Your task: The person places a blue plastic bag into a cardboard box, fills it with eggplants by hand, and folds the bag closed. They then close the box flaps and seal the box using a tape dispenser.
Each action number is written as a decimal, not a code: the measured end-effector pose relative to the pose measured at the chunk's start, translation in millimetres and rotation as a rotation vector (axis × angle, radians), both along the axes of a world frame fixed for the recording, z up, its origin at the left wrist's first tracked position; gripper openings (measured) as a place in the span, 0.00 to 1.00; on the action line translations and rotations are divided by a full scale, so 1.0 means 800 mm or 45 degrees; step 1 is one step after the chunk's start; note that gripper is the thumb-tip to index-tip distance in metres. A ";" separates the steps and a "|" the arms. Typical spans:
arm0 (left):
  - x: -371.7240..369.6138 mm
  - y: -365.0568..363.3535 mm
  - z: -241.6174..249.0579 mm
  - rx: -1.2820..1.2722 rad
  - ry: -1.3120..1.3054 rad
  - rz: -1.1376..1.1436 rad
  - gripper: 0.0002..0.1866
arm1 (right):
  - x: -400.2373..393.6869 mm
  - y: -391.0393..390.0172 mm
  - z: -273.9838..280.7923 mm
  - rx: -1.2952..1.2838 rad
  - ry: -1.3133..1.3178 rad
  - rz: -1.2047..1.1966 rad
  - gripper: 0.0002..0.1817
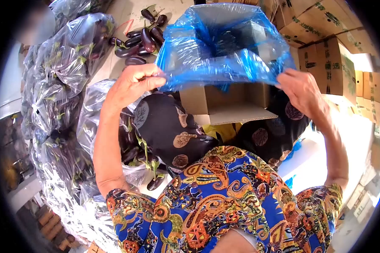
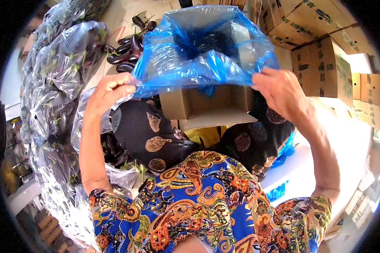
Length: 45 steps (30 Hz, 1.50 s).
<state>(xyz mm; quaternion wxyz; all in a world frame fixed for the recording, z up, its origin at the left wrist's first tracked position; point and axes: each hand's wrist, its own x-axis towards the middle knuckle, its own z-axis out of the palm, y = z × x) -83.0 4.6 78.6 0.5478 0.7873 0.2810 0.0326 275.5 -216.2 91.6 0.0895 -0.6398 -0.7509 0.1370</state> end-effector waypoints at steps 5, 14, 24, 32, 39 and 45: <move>-0.023 0.011 -0.010 -0.021 0.130 -0.190 0.11 | -0.022 -0.067 0.006 -0.139 0.184 0.088 0.05; 0.007 0.027 -0.063 -0.079 0.612 -0.574 0.21 | -0.089 -0.091 -0.030 -0.162 -0.105 0.444 0.17; 0.031 0.012 -0.164 -0.682 0.212 0.023 0.32 | -0.053 -0.101 -0.142 -0.014 -0.544 0.317 0.12; 0.008 -0.006 -0.191 -0.907 -0.013 0.346 0.23 | -0.002 -0.092 -0.101 -0.468 -0.278 -0.089 0.12; -0.010 -0.015 -0.205 -1.075 0.060 0.505 0.25 | 0.066 -0.009 -0.102 -1.040 0.406 -0.918 0.11; 0.007 -0.037 -0.145 -0.928 0.075 0.085 0.17 | 0.145 0.019 -0.177 -0.788 1.322 -1.366 0.18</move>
